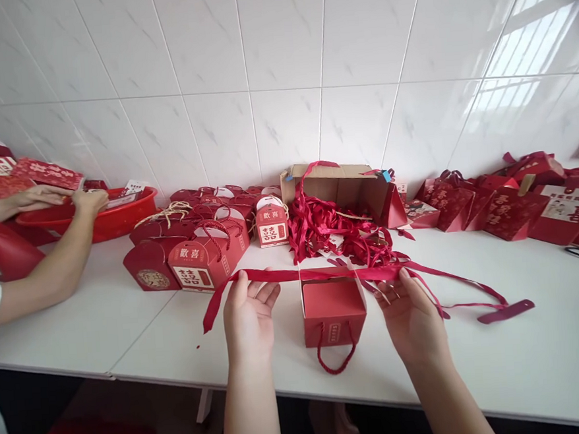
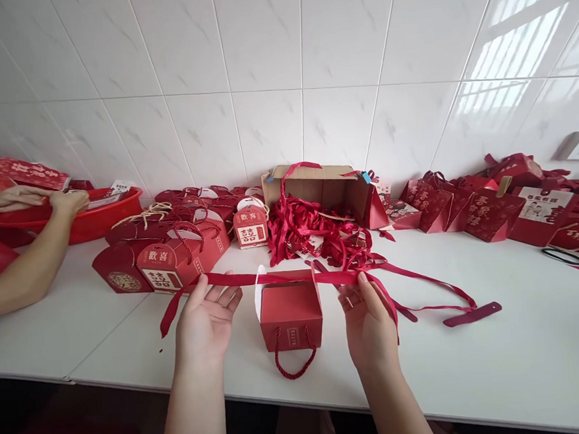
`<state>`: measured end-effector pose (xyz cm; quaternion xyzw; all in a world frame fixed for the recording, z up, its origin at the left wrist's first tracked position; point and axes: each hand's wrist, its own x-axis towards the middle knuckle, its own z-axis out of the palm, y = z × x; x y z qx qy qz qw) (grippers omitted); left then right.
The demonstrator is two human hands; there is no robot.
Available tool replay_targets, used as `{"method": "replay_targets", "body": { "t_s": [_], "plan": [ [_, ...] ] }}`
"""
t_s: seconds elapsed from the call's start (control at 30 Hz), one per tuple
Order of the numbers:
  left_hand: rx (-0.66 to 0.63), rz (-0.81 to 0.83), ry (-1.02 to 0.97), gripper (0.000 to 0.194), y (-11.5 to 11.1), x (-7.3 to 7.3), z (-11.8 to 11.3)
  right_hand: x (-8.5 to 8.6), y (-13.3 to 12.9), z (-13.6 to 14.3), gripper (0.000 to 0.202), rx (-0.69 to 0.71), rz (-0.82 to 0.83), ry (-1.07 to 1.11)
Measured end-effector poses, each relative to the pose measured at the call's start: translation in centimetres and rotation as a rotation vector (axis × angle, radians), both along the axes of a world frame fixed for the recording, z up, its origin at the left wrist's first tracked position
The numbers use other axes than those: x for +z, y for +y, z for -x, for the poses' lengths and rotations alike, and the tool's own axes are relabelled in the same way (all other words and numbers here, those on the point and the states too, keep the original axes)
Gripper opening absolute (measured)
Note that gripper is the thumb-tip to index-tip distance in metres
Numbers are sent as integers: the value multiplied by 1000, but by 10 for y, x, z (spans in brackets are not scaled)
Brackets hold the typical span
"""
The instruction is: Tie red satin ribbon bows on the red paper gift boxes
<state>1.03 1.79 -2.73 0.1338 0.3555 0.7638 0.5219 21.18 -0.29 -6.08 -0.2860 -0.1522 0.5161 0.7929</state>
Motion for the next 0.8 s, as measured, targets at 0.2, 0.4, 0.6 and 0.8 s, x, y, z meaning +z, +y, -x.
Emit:
{"method": "replay_targets", "body": {
  "t_s": [0.2,0.4,0.6,0.8],
  "plan": [
    [70,-29,132,25,0,-1,0,12,7,-6,10,39,-56,24],
    [71,64,152,26,-2,0,2,15,10,-14,11,112,-40,-29],
    [70,47,189,23,-3,0,3,16,3,-13,7,63,-91,-113],
    [70,59,191,24,-2,-1,1,11,-2,-6,31,-193,-24,-393]
  ]
}}
